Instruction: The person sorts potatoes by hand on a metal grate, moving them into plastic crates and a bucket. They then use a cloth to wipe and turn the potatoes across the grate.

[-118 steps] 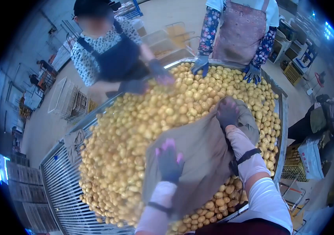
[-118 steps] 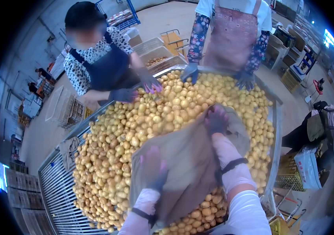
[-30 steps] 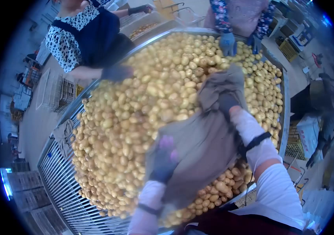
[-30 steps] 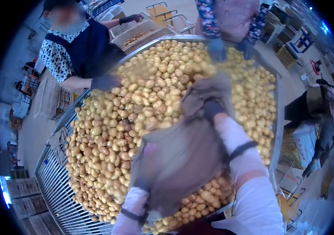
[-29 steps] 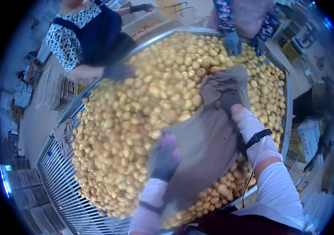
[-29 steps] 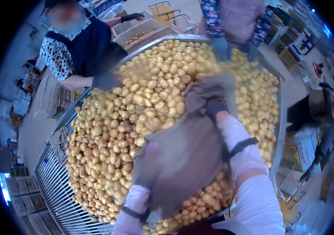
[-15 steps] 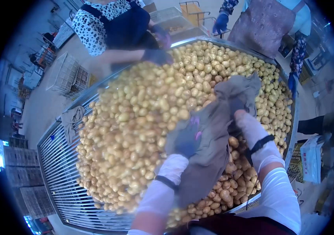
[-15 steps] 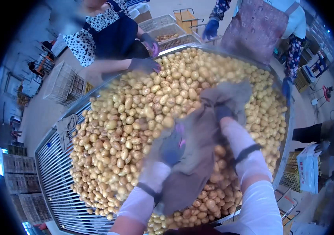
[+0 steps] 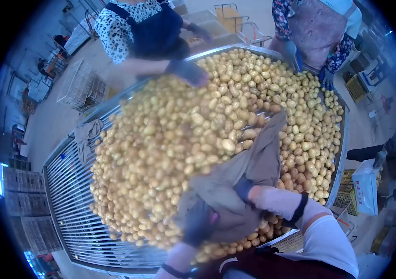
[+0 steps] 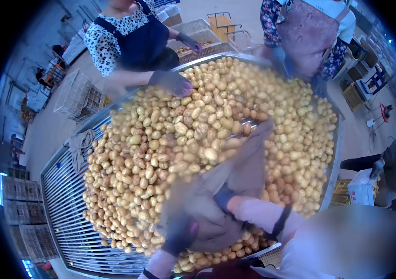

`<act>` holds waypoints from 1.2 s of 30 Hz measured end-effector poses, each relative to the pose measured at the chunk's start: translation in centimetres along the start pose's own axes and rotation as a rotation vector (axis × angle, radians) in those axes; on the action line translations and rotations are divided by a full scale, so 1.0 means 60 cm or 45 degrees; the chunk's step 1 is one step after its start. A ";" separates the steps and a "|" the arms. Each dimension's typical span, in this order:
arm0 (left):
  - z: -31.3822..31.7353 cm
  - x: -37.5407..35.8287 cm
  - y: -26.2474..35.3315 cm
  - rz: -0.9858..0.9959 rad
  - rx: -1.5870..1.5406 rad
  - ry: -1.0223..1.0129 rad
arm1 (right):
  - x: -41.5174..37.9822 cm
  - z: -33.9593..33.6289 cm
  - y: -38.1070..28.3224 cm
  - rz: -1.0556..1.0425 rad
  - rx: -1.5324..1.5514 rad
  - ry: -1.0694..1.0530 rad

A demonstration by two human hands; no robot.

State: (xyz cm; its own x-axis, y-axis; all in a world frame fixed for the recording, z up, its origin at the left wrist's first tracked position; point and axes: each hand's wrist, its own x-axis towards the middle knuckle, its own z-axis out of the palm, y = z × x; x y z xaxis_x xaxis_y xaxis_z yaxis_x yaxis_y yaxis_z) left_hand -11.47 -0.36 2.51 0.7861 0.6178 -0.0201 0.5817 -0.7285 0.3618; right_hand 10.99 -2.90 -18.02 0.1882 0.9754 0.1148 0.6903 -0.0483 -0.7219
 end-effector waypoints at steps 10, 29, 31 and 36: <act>-0.003 0.259 -0.033 -0.395 -0.128 -0.314 | 0.412 -0.188 -0.164 -0.105 -0.487 -0.445; -0.033 -0.025 -0.006 -0.201 -0.187 -0.276 | 0.084 -0.245 -0.254 -0.535 -0.084 -0.192; 0.037 -0.082 -0.050 -0.225 -0.291 -0.360 | 0.096 -0.240 -0.248 -0.509 0.094 -0.103; -0.010 0.046 -0.018 -0.219 -0.065 -0.166 | 0.234 -0.204 -0.261 -0.233 -0.066 -0.346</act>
State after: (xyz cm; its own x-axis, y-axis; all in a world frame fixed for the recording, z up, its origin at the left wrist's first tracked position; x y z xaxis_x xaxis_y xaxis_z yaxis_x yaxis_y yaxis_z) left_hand -10.04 2.30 2.61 0.6986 0.6856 -0.2046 0.7008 -0.5980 0.3890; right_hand 11.38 8.93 3.26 -0.1310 0.9902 0.0479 0.7314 0.1292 -0.6696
